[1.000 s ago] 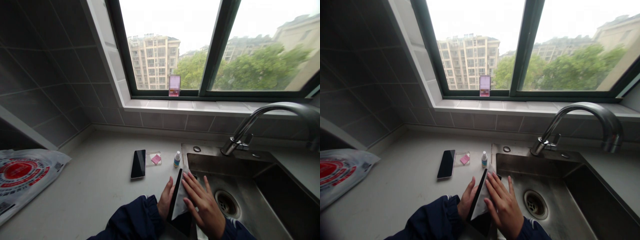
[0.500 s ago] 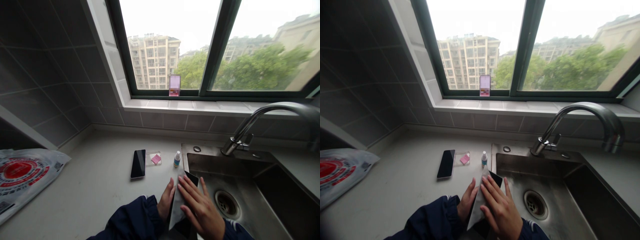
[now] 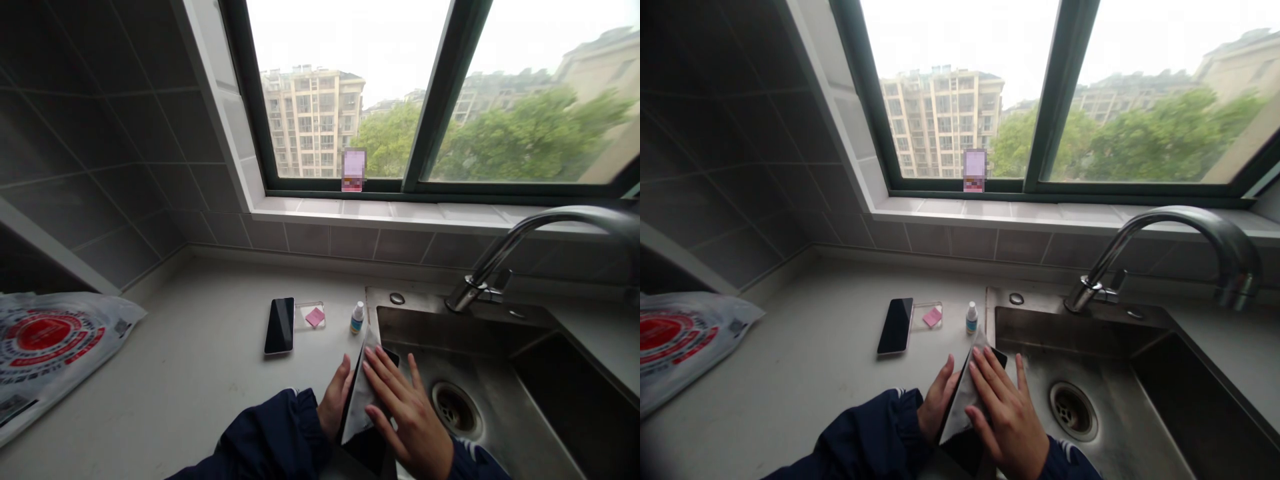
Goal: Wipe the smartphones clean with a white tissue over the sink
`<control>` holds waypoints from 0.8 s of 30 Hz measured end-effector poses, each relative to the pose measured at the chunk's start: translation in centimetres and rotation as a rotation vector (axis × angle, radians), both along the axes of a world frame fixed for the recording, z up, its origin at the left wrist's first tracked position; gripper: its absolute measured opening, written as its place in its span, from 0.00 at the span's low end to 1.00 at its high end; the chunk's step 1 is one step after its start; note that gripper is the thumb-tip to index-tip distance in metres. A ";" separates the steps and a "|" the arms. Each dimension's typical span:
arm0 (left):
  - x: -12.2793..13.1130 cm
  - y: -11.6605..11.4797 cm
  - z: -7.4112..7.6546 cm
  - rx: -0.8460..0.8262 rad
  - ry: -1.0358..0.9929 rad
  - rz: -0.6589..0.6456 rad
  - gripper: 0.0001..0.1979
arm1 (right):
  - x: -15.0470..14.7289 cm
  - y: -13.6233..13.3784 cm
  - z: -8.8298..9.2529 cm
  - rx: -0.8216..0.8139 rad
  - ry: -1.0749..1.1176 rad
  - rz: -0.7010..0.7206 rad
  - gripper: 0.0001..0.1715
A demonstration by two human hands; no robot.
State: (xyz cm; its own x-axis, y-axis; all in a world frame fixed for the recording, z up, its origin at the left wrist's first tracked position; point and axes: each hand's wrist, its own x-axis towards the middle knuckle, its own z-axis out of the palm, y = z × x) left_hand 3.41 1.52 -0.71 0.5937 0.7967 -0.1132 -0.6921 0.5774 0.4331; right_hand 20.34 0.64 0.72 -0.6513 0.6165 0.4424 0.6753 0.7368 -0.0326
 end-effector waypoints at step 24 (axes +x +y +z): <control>0.0 -0.2 1.1 0.071 0.006 -0.030 0.35 | 0.2 0.4 -0.7 0.025 0.043 -0.125 0.35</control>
